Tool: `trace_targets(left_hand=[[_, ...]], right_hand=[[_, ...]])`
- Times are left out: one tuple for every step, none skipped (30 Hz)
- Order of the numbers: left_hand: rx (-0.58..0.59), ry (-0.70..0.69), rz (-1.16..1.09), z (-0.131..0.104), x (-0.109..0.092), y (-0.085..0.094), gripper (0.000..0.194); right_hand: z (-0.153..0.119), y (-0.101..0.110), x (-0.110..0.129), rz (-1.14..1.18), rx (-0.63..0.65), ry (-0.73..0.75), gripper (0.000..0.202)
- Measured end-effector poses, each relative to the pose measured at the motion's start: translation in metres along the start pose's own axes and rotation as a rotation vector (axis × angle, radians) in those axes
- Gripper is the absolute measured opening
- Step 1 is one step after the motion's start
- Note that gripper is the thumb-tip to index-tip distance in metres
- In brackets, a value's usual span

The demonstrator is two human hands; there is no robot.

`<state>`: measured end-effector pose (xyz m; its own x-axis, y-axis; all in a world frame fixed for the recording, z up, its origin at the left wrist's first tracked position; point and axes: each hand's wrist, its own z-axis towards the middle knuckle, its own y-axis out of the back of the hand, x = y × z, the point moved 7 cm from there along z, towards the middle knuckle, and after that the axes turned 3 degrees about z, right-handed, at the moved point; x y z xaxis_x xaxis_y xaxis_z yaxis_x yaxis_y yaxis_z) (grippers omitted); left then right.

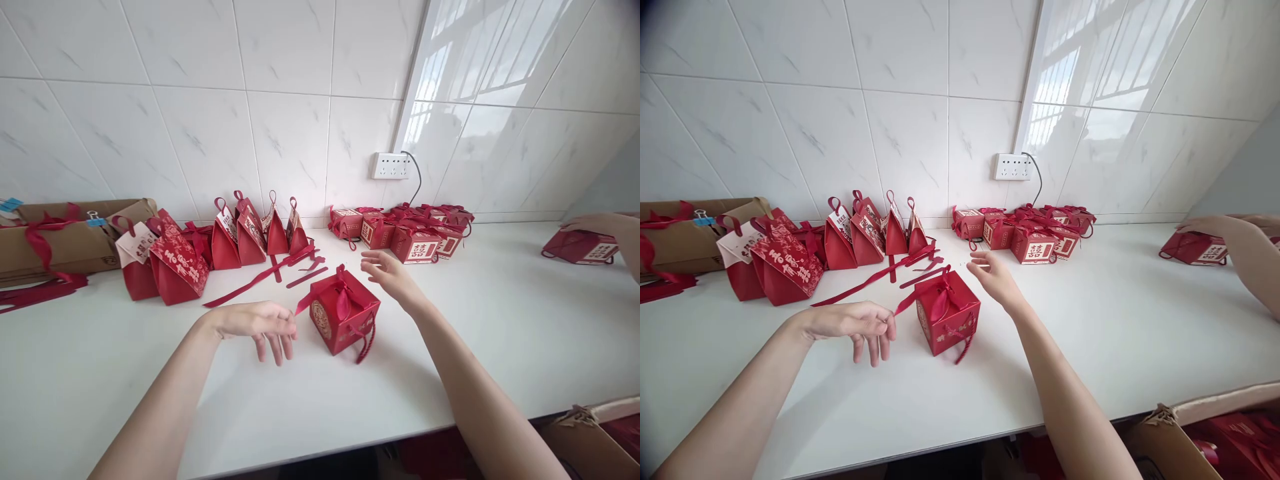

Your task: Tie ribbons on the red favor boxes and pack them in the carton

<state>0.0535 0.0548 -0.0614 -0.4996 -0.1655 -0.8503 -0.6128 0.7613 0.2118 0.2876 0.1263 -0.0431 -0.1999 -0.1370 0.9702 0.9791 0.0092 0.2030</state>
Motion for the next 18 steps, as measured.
trace_targets(left_hand=[[-0.043,-0.026,0.021,0.001,-0.002,0.004,0.039],[-0.167,-0.093,0.008,0.003,-0.006,0.011,0.04],[-0.333,-0.183,-0.029,0.006,-0.011,0.021,0.039],[-0.493,-0.271,-0.068,0.007,-0.015,0.028,0.038],[-0.612,-0.344,-0.092,0.01,-0.017,0.031,0.037],[-0.672,-0.394,-0.094,0.014,-0.019,0.03,0.038],[-0.673,-0.421,-0.079,0.02,-0.02,0.026,0.04],[-0.636,-0.431,-0.053,0.026,-0.021,0.019,0.042],[-0.59,-0.428,-0.031,0.03,-0.021,0.014,0.043],[-0.553,-0.421,-0.017,0.032,-0.021,0.01,0.043],[-0.537,-0.413,-0.005,0.032,-0.021,0.008,0.041],[-0.538,-0.402,0.009,0.03,-0.021,0.008,0.038],[-0.539,-0.39,0.016,0.027,-0.021,0.009,0.034],[-0.529,-0.378,0.008,0.025,-0.021,0.011,0.034],[-0.515,-0.367,-0.015,0.023,-0.021,0.012,0.04],[-0.509,-0.361,-0.05,0.022,-0.02,0.015,0.047],[-0.519,-0.362,-0.091,0.02,-0.02,0.018,0.051],[-0.548,-0.37,-0.128,0.019,-0.02,0.021,0.051]], right_hand=[[-0.002,0.001,0.003,0.021,-0.014,0.005,0.033],[-0.004,0.0,0.007,0.04,0.004,0.012,0.033],[-0.006,-0.001,0.01,0.047,0.046,0.018,0.035],[-0.009,-0.003,0.012,0.042,0.107,0.024,0.038],[-0.011,-0.005,0.014,0.035,0.181,0.028,0.044],[-0.014,-0.007,0.014,0.032,0.265,0.033,0.052],[-0.016,-0.01,0.014,0.033,0.358,0.035,0.064],[-0.019,-0.013,0.012,0.032,0.454,0.032,0.078],[-0.022,-0.015,0.01,0.022,0.544,0.021,0.09],[-0.024,-0.017,0.007,0.001,0.618,0.006,0.1],[-0.026,-0.018,0.004,-0.031,0.668,-0.013,0.105],[-0.027,-0.017,0.001,-0.067,0.694,-0.033,0.108],[-0.026,-0.016,-0.001,-0.094,0.694,-0.047,0.108],[-0.024,-0.013,-0.001,-0.106,0.662,-0.049,0.107],[-0.022,-0.009,0.001,-0.103,0.609,-0.036,0.105],[-0.019,-0.005,0.003,-0.088,0.548,-0.013,0.102],[-0.017,-0.001,0.005,-0.066,0.494,0.01,0.097],[-0.015,0.001,0.007,-0.041,0.459,0.031,0.092]])
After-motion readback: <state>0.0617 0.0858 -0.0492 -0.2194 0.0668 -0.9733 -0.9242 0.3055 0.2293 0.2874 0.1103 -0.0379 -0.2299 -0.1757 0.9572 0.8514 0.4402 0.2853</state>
